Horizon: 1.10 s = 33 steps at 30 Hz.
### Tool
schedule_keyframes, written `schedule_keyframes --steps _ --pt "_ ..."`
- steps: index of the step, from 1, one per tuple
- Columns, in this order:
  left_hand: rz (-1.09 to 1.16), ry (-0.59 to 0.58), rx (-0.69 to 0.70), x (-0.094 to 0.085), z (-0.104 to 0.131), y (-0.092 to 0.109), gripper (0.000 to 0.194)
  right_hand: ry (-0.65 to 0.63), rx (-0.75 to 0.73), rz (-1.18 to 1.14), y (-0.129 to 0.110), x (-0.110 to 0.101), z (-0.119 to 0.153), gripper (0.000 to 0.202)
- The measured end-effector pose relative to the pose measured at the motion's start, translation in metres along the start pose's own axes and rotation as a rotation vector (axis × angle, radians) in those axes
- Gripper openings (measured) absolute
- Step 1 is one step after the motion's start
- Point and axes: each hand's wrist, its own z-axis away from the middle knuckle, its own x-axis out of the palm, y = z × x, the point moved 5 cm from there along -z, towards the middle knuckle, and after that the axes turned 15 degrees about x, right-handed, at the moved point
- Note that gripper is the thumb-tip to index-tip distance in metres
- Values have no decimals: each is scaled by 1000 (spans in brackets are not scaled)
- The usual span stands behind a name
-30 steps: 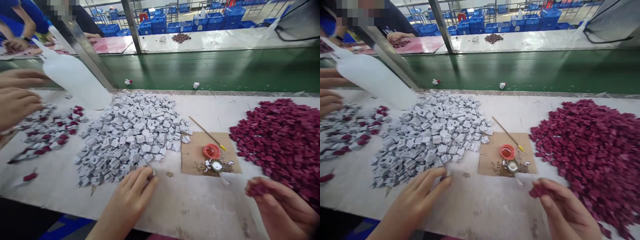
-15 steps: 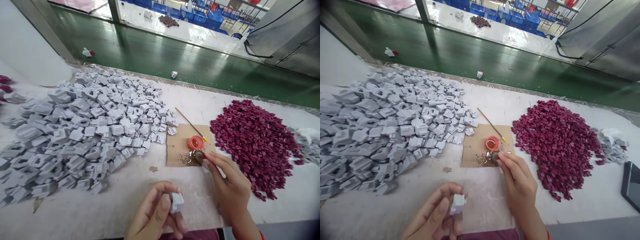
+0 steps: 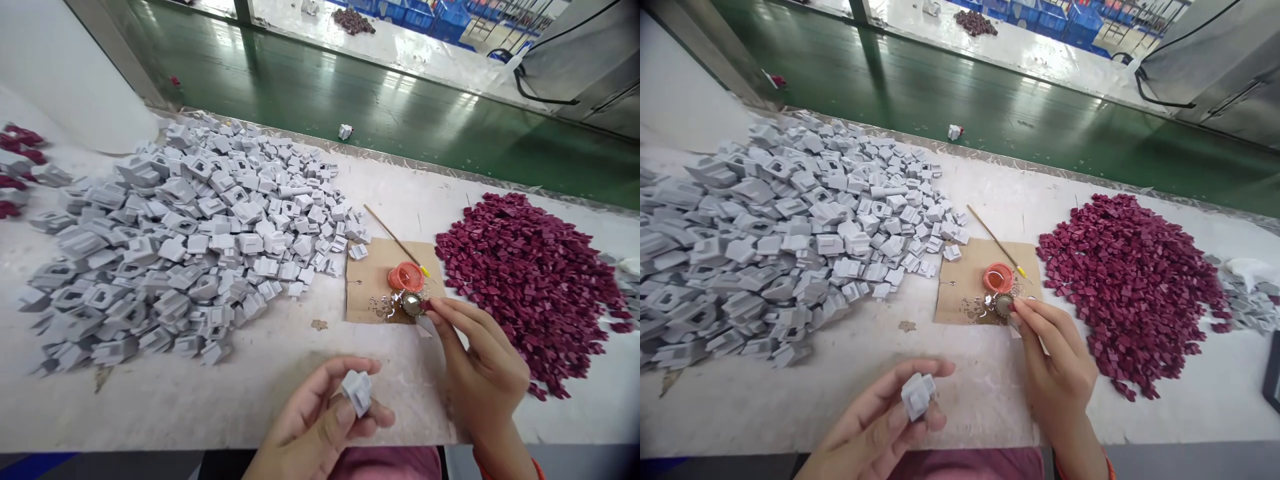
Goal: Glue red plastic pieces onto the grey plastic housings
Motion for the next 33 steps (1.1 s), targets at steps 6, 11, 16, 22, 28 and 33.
schedule_keyframes --steps 6,11,16,22,28,33 --pt "13 -41 7 -4 1 -8 35 32 88 -61 5 -3 4 35" --pt "-65 -46 99 -8 1 -9 39 37 95 -83 5 -4 5 37" --pt "-175 -120 279 -7 2 -8 11 48 93 -86 5 -4 5 37" --pt "-137 -188 347 -8 1 -7 16 56 103 -83 6 -2 5 33" --pt "-982 -212 781 -15 2 12 32 30 196 -162 3 -7 9 30" --pt "-1247 -171 864 -20 2 5 27 -141 311 -358 -15 -7 30 22"
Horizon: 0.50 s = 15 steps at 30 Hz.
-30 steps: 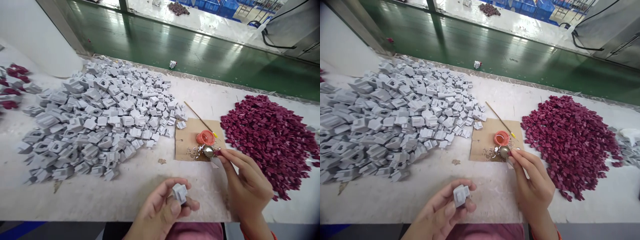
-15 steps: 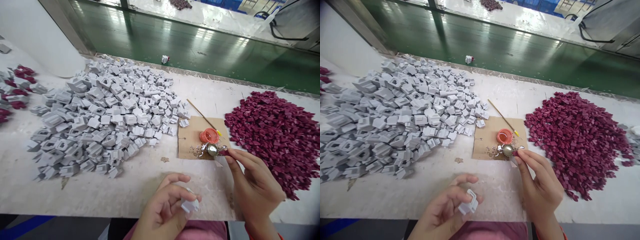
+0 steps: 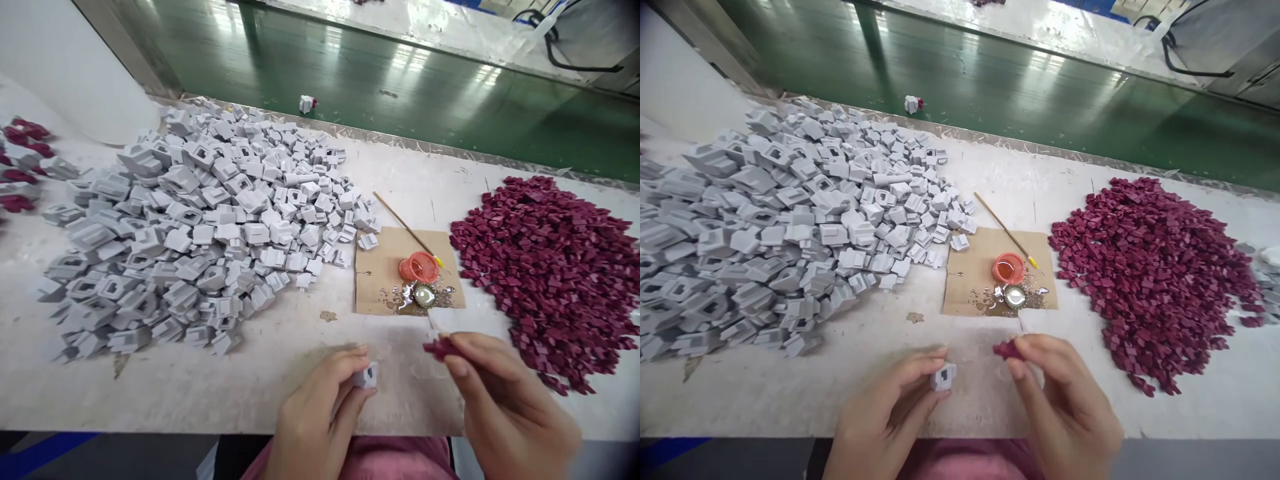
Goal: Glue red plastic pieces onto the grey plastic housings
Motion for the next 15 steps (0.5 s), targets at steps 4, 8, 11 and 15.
schedule_keyframes --steps 4,8,11,15 --pt "-48 -30 3 1 0 0 27 -192 11 -78 -5 17 16 23" --pt "-29 -47 22 -5 -9 3 28 -246 -49 -53 -5 24 22 27" --pt "20 -99 -9 -8 -16 2 28 -284 -91 -29 -6 25 23 28" --pt "63 -154 -46 -10 -21 0 30 -312 -124 -39 -9 28 20 27"
